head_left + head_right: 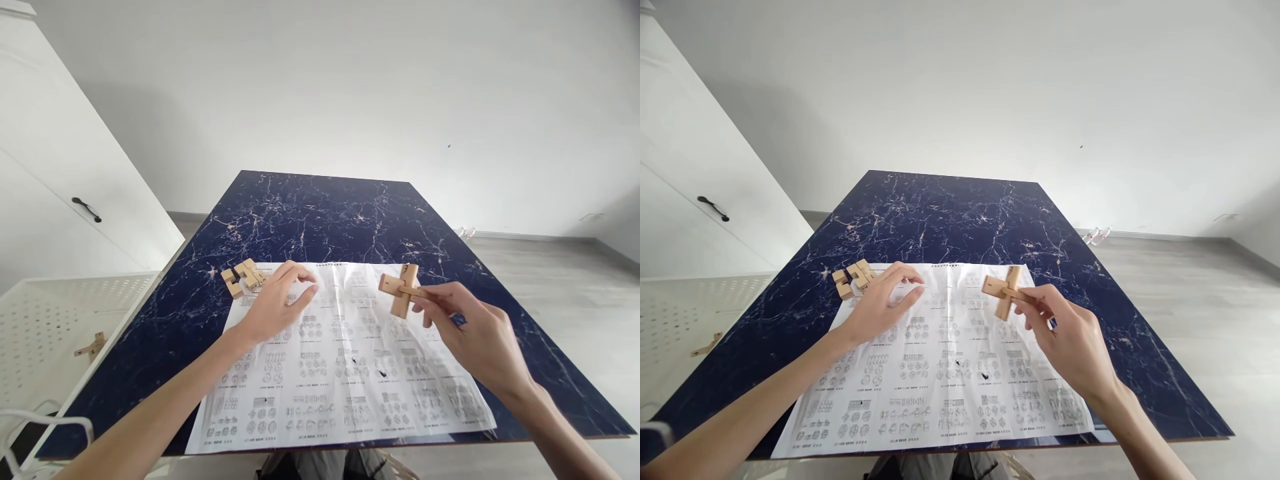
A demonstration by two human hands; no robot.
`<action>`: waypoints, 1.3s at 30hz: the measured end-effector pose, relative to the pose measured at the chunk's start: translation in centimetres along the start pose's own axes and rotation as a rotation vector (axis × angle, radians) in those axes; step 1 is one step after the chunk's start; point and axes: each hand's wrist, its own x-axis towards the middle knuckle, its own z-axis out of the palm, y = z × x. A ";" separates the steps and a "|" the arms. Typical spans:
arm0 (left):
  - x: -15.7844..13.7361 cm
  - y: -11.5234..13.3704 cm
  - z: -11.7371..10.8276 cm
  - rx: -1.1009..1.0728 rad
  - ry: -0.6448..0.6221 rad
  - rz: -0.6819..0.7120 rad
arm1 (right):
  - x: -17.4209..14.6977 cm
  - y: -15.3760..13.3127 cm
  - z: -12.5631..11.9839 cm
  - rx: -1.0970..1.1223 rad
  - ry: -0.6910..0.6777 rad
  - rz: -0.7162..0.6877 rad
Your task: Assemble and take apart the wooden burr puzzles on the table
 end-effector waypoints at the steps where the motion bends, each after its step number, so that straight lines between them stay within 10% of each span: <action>1: 0.0 0.2 0.0 -0.030 -0.012 -0.018 | 0.5 -0.8 0.4 0.112 -0.008 0.022; 16: -0.1 0.3 0.0 -0.383 -0.146 -0.049 | 3.8 -3.6 8.7 0.943 -0.442 0.036; 26: -0.2 1.1 0.1 -0.237 -0.082 0.062 | 2.6 -2.5 8.8 0.393 -0.371 -0.161; 39: -0.1 1.2 0.1 -0.208 -0.060 0.045 | 2.4 -3.2 9.0 0.352 -0.217 -0.167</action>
